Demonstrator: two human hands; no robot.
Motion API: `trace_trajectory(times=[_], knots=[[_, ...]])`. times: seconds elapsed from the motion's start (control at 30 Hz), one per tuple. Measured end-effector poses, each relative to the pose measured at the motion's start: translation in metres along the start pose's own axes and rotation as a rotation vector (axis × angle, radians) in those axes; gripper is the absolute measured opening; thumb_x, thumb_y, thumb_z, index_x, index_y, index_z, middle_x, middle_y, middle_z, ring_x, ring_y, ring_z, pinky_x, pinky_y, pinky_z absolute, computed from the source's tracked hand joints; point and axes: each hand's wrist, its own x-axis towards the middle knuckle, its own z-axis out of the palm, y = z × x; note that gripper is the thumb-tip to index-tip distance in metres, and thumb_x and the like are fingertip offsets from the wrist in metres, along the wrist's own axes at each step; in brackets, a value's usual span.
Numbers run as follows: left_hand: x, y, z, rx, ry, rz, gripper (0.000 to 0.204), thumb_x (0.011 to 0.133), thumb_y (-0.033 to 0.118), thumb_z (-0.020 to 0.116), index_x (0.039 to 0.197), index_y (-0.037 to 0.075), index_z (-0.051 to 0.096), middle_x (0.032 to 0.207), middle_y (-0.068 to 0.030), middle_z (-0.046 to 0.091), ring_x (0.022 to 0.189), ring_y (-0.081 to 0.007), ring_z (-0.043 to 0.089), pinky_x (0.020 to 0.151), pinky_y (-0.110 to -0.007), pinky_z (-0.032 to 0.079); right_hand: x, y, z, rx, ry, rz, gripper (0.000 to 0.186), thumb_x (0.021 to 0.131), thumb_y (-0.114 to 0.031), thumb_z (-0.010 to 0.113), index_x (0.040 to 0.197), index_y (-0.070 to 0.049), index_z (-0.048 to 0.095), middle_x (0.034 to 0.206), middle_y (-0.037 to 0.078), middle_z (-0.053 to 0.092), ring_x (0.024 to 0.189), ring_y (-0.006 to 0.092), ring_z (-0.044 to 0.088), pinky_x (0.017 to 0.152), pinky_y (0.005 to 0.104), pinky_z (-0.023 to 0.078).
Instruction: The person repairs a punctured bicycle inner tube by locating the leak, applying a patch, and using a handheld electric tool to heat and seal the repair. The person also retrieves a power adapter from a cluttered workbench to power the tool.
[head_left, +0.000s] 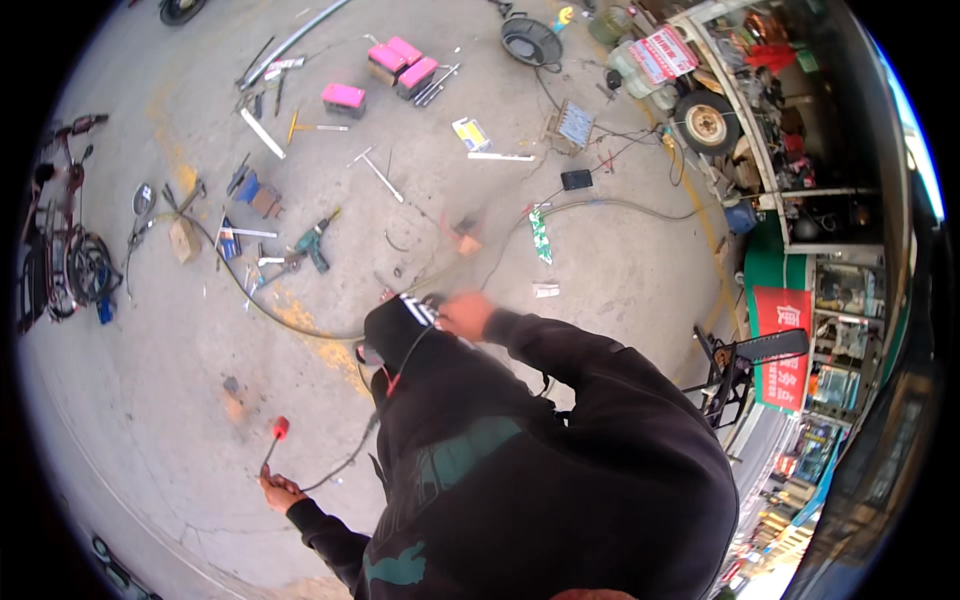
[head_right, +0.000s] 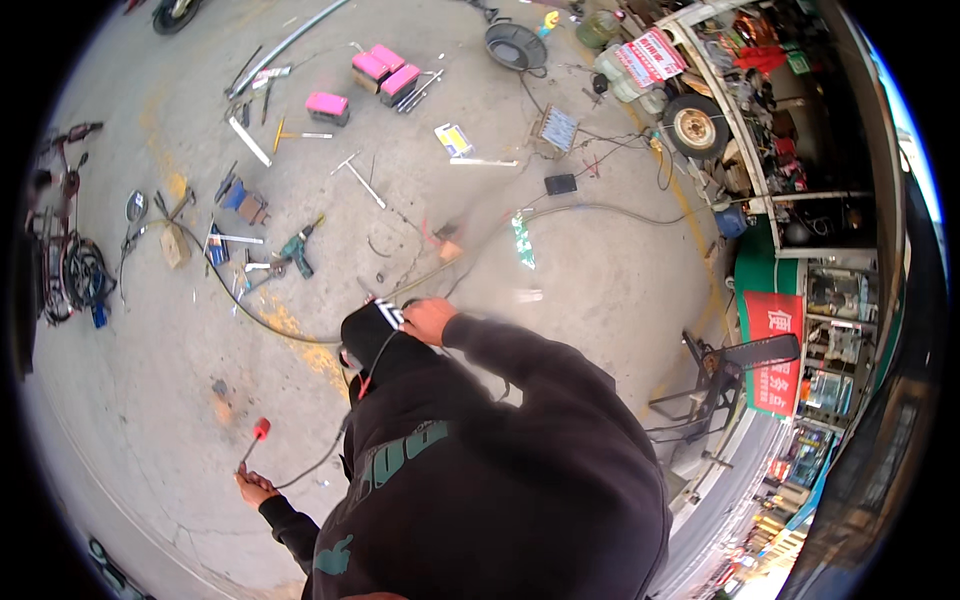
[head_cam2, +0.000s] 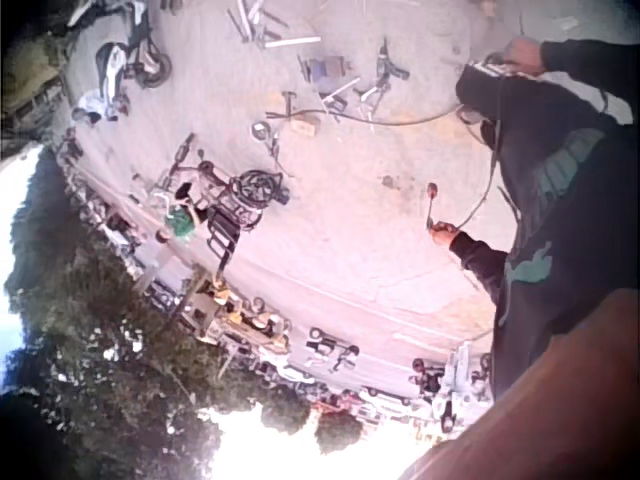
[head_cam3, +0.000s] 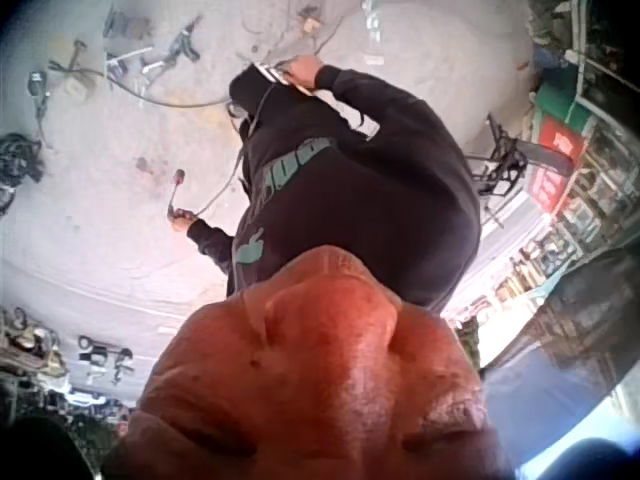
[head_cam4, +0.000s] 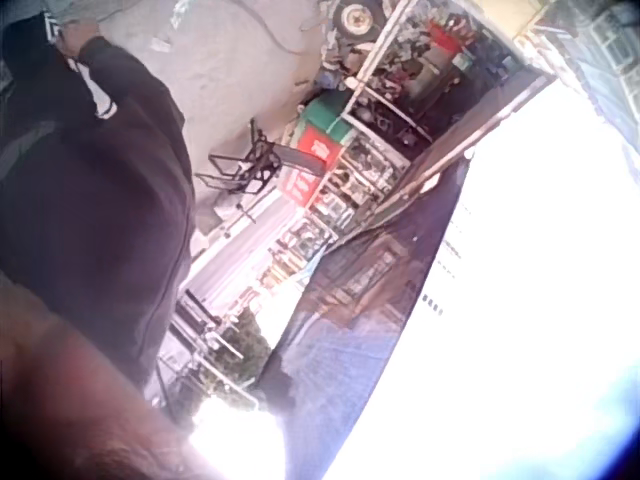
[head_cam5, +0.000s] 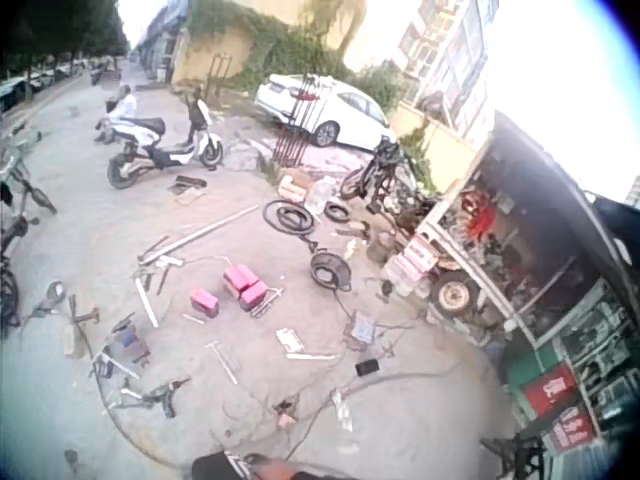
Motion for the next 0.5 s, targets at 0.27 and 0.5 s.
trace_trajectory(times=[0.27,0.5], knots=[[0.108,0.039,-0.029,-0.150,-0.011,-0.073,0.044,0.102,0.041,0.038,0.124,0.006,0.056,0.065,0.0038,0.042,0.042,-0.0072,0.029,0.036,-0.024,0.024,0.079,-0.049,0.083,0.082,-0.076,0.015,0.046,0.086,-0.052,0.059,0.083,-0.006,0.064,0.085,0.016,0.065,0.083,0.0372,0.062,0.071,0.0482,0.047],[0.164,0.102,0.029,-0.443,-0.575,-0.094,0.035,0.101,0.032,0.048,0.123,0.006,0.054,0.083,-0.0003,0.053,0.075,-0.0118,0.049,0.072,-0.028,0.043,0.184,-0.065,0.138,-0.150,-0.405,0.431,0.058,0.087,-0.058,0.050,0.104,-0.007,0.071,0.109,0.018,0.067,0.104,0.0358,0.063,0.088,0.0451,0.049]])
